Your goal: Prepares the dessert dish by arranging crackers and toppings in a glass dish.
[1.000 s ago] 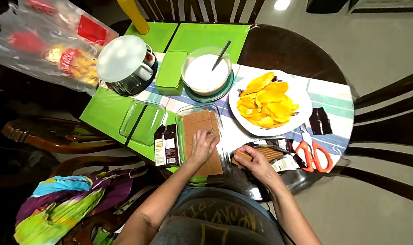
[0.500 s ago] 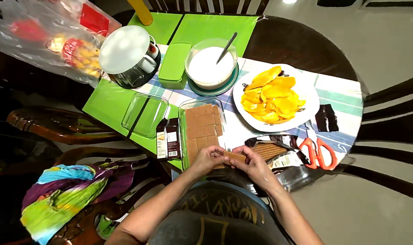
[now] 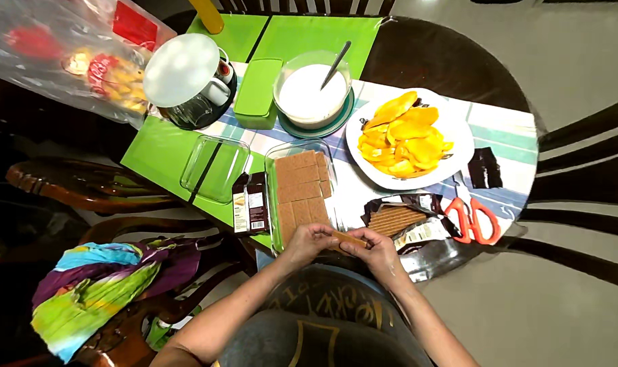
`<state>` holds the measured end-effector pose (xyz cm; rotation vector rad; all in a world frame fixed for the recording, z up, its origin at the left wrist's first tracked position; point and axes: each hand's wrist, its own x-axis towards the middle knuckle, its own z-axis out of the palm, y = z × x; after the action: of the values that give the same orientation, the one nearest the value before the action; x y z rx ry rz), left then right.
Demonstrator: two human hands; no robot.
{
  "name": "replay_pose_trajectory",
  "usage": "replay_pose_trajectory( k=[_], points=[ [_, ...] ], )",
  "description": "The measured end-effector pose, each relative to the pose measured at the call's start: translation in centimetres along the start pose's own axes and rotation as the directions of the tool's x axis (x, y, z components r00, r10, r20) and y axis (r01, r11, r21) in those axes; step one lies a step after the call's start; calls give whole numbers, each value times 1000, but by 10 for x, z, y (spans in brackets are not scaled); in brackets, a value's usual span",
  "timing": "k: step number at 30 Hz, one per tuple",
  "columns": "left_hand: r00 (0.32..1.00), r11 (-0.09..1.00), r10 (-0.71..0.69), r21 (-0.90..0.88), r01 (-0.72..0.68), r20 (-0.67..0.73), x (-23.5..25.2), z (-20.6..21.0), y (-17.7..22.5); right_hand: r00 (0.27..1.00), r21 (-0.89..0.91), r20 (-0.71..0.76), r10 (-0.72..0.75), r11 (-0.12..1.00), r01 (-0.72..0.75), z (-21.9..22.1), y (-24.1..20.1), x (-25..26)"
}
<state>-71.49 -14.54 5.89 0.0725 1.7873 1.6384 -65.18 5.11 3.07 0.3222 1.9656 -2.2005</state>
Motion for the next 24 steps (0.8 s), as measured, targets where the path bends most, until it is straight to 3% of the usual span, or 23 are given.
replay_pose_trajectory(
  k=[9, 17, 24],
  points=[
    [996, 994, 67, 87, -62, -58, 1, 2, -1, 1000, -56, -17, 4, 998, -5, 1, -6, 4],
    [998, 985, 60, 162, -61, 8, 8, -1, -2, 1000, -122, 8, -22, 992, 23, 0, -2, 10],
    [999, 992, 44, 119, -46, 20, 13, 0, -7, 1000, -106, 22, 4, 994, -2, -3, 4, 16]
  ],
)
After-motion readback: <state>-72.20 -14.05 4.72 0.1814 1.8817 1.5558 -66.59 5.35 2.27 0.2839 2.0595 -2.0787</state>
